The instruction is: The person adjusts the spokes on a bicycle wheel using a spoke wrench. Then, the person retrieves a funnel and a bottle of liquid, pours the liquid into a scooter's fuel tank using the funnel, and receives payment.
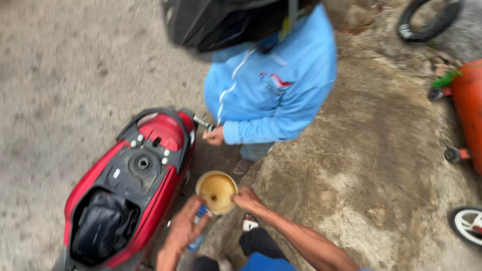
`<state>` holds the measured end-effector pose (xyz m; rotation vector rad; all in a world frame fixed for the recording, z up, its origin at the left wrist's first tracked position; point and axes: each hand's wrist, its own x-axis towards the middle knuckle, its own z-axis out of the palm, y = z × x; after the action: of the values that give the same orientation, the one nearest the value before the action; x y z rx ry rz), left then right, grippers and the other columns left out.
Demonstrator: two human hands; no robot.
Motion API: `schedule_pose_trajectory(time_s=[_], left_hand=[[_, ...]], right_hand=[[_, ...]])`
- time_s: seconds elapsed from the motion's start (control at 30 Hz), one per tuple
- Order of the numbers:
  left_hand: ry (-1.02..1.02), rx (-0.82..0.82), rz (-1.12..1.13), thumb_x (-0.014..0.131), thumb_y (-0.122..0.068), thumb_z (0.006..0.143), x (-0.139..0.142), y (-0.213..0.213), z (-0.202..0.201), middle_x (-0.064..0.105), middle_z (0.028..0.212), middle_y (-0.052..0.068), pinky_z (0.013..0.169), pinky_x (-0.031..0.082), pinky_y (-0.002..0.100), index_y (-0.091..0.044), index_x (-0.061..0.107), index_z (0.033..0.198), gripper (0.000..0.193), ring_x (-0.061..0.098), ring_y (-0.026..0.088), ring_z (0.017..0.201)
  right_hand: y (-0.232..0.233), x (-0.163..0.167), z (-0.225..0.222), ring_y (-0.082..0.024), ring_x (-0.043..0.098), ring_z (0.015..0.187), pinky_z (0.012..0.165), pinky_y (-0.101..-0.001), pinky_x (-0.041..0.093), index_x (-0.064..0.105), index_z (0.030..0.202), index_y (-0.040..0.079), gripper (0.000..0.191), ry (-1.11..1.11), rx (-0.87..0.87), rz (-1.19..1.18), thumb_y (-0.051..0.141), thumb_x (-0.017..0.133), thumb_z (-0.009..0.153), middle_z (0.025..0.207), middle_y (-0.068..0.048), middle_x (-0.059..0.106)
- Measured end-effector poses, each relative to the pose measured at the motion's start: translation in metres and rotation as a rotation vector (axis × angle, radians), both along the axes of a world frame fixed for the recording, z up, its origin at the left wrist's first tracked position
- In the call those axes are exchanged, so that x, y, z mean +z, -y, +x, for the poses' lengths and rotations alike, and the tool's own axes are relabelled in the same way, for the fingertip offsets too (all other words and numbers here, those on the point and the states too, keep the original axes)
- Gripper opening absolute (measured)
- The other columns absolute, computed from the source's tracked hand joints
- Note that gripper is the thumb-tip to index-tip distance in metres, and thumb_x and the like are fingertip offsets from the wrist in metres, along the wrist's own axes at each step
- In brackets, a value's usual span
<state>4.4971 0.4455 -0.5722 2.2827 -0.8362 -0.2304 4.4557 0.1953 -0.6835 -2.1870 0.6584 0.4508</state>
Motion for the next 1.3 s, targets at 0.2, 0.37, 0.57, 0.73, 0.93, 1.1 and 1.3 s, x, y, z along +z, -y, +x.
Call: schedule_pose_trajectory(time_s=[0.2,0.37,0.57,0.73,0.93,1.1,1.3], left_hand=[[-0.23,-0.412,0.176,0.06,-0.046,0.097,0.021,0.061,-0.068,0.05,0.15,0.005,0.102,0.05,0.045,-0.017,0.052,0.137,0.051,0.062,0.029,0.122],[0.033,-0.68,0.017,0.056,-0.044,0.102,0.052,0.123,-0.131,0.061,0.134,0.013,0.096,0.051,0.05,-0.013,0.056,0.135,0.046,0.062,0.035,0.119],[-0.276,-0.582,-0.113,0.055,-0.038,0.098,0.108,0.176,-0.208,0.071,0.115,0.008,0.087,0.058,0.044,-0.014,0.059,0.125,0.036,0.071,0.028,0.096],[-0.388,-0.516,-0.371,0.068,-0.032,0.096,0.133,0.214,-0.286,0.072,0.104,0.016,0.082,0.057,0.044,-0.007,0.06,0.12,0.035,0.072,0.03,0.096],[-0.409,-0.657,-0.417,0.071,-0.029,0.094,0.141,0.265,-0.412,0.07,0.103,0.017,0.08,0.055,0.044,-0.006,0.059,0.123,0.039,0.069,0.029,0.094],[-0.634,-0.77,-0.296,0.063,-0.034,0.098,0.157,0.311,-0.503,0.067,0.099,0.015,0.079,0.061,0.043,-0.01,0.057,0.123,0.035,0.068,0.027,0.089],[-0.586,-0.809,-0.371,0.068,-0.031,0.095,0.156,0.349,-0.549,0.07,0.102,0.013,0.083,0.057,0.042,-0.008,0.057,0.125,0.04,0.07,0.026,0.095]], right_hand=[[0.088,-0.006,-0.119,-0.015,0.068,0.063,0.062,-0.0338,0.056,0.084,0.083,0.008,0.025,0.032,-0.202,0.153,0.032,0.076,0.079,0.072,-0.009,0.076],[0.152,0.055,-0.216,-0.015,0.063,0.059,0.056,-0.0351,0.052,0.083,0.089,0.002,0.03,0.042,-0.382,0.207,0.029,0.073,0.083,0.07,-0.009,0.074],[0.127,0.139,-0.335,-0.02,0.044,0.052,0.048,-0.0369,0.037,0.079,0.109,0.012,0.054,0.311,-0.978,0.152,0.059,0.054,0.101,0.066,-0.013,0.058],[0.07,0.131,-0.422,-0.015,0.064,0.077,0.069,-0.0355,0.051,0.074,0.117,0.002,0.042,0.666,-1.055,0.154,0.037,0.056,0.103,0.089,-0.009,0.073],[0.102,0.114,-0.539,-0.013,0.066,0.095,0.085,-0.0303,0.052,0.074,0.121,-0.001,0.033,0.785,-0.983,-0.033,0.022,0.065,0.099,0.104,-0.004,0.078],[0.13,0.136,-0.639,-0.021,0.056,0.086,0.07,-0.0401,0.045,0.073,0.13,0.006,0.032,0.652,-1.31,0.381,0.02,0.062,0.103,0.106,-0.007,0.071],[0.156,0.184,-0.686,-0.015,0.06,0.1,0.073,-0.0323,0.043,0.067,0.134,0.004,0.033,0.903,-1.255,0.753,0.018,0.062,0.105,0.119,-0.007,0.068]])
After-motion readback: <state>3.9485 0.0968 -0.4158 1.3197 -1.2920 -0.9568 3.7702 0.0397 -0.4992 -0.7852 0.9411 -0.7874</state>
